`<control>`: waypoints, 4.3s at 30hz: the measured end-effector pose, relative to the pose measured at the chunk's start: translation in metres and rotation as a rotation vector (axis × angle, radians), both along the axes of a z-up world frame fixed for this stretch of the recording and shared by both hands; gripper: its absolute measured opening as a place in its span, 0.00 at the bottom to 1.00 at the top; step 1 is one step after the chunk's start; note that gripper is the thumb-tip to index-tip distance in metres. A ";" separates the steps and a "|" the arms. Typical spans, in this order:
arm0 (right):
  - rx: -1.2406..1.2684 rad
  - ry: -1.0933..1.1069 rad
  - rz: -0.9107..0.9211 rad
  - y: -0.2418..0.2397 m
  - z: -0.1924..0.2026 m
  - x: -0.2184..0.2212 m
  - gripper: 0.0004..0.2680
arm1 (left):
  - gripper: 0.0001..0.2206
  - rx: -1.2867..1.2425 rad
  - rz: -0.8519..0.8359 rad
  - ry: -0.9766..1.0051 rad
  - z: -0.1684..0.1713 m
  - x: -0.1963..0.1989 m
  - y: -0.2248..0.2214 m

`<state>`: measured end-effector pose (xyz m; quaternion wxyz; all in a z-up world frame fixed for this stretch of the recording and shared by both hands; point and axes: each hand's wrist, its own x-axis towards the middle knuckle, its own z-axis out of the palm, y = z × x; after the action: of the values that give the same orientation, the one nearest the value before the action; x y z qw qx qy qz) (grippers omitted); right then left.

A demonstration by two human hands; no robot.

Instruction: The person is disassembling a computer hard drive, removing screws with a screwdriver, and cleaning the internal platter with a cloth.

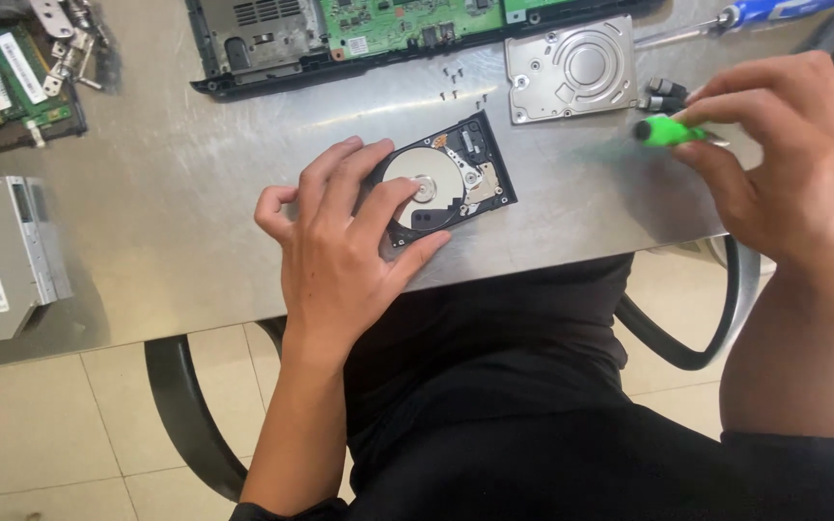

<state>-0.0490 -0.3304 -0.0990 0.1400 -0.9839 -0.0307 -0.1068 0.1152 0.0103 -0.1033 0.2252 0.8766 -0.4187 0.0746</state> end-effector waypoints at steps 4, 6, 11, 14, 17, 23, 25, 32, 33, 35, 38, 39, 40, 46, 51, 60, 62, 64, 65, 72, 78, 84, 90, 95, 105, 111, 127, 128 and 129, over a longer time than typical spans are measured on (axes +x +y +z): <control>0.572 -0.211 -0.038 0.025 -0.006 0.007 0.06 | 0.16 -0.018 -0.015 0.033 0.000 0.001 0.000; 0.757 -0.305 -0.024 0.049 -0.004 0.025 0.11 | 0.17 -0.023 -0.014 0.038 -0.001 0.001 0.000; 0.879 -0.364 -0.008 0.124 0.026 0.063 0.18 | 0.19 -0.035 -0.025 0.064 0.000 0.001 0.004; 0.975 -0.326 0.025 0.132 0.017 0.073 0.18 | 0.26 -0.073 0.009 0.034 -0.001 -0.002 0.007; 1.104 -0.305 -0.076 0.143 0.012 0.075 0.15 | 0.38 -0.160 0.070 0.168 -0.010 -0.005 0.013; 1.039 -0.477 0.015 0.137 -0.010 0.076 0.16 | 0.37 -0.346 0.064 -0.046 -0.023 -0.006 0.016; 1.013 -0.402 -0.063 0.130 -0.006 0.065 0.16 | 0.38 -0.333 0.064 -0.029 -0.026 -0.007 0.019; 0.878 -0.410 -0.069 0.100 -0.013 0.052 0.12 | 0.39 -0.351 0.044 -0.036 -0.026 -0.006 0.018; 0.876 -0.408 -0.072 0.102 -0.012 0.050 0.12 | 0.39 -0.352 0.042 -0.034 -0.025 -0.006 0.018; 0.813 -0.469 -0.102 0.105 -0.011 0.046 0.14 | 0.35 -0.387 0.049 0.001 -0.022 -0.008 0.019; 0.716 -0.588 0.206 0.109 -0.008 0.047 0.27 | 0.36 -0.463 0.074 0.114 -0.020 -0.010 0.020; 0.720 -0.586 0.207 0.117 -0.009 0.037 0.27 | 0.36 -0.460 0.078 0.114 -0.023 -0.011 0.020; 0.622 -0.437 0.172 0.125 -0.010 0.027 0.21 | 0.38 -0.577 0.029 0.091 -0.026 -0.012 0.020; 0.440 -0.265 0.244 0.175 0.025 0.045 0.04 | 0.39 -0.718 -0.034 0.086 -0.030 -0.014 0.020; 0.430 -0.198 0.281 0.183 0.026 0.056 0.05 | 0.37 -0.670 -0.036 0.061 -0.029 -0.014 0.022; 0.626 -0.230 0.264 0.169 0.016 0.062 0.08 | 0.19 -0.526 0.018 -0.055 -0.010 -0.010 0.021; 0.828 -0.419 0.083 0.162 0.007 0.065 0.17 | 0.18 -0.482 0.047 -0.057 -0.006 -0.010 0.018; 0.860 -0.443 0.075 0.158 0.003 0.071 0.14 | 0.17 -0.463 0.019 -0.074 -0.006 -0.007 0.017; 0.896 -0.467 0.070 0.156 0.001 0.073 0.12 | 0.17 -0.440 -0.006 -0.094 -0.005 -0.005 0.016; 1.114 -0.602 0.046 0.157 0.002 0.084 0.12 | 0.18 -0.266 -0.034 -0.033 0.005 -0.003 0.012; 0.985 -0.439 0.009 0.175 0.012 0.090 0.14 | 0.16 -0.158 0.003 -0.033 0.003 -0.003 0.011; 1.007 -0.367 -0.017 0.176 0.013 0.089 0.13 | 0.16 -0.145 -0.003 -0.050 0.003 -0.003 0.010; 1.003 -0.370 -0.012 0.174 0.014 0.089 0.13 | 0.17 -0.135 -0.025 -0.058 0.000 -0.001 0.011; 0.988 -0.331 0.013 0.170 0.014 0.092 0.13 | 0.16 -0.136 -0.008 -0.079 0.000 -0.002 0.010; 0.990 -0.321 0.053 0.170 0.015 0.092 0.12 | 0.16 -0.144 -0.016 -0.076 -0.001 -0.001 0.011; 0.911 -0.293 0.101 0.162 0.009 0.090 0.11 | 0.17 -0.131 -0.012 -0.072 -0.004 -0.002 0.012; 0.449 -0.384 0.369 0.149 0.045 0.099 0.09 | 0.17 -0.079 -0.042 0.011 -0.007 -0.004 0.014; 0.426 -0.343 0.376 0.149 0.048 0.097 0.09 | 0.17 -0.073 -0.045 0.015 -0.007 -0.005 0.015; 0.418 -0.355 0.375 0.151 0.049 0.097 0.09 | 0.17 -0.078 -0.051 0.002 -0.009 -0.005 0.015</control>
<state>0.0482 -0.1799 -0.0498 0.3483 -0.8772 -0.2126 -0.2529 0.1098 0.0257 -0.1119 0.2616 0.8564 -0.4372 0.0842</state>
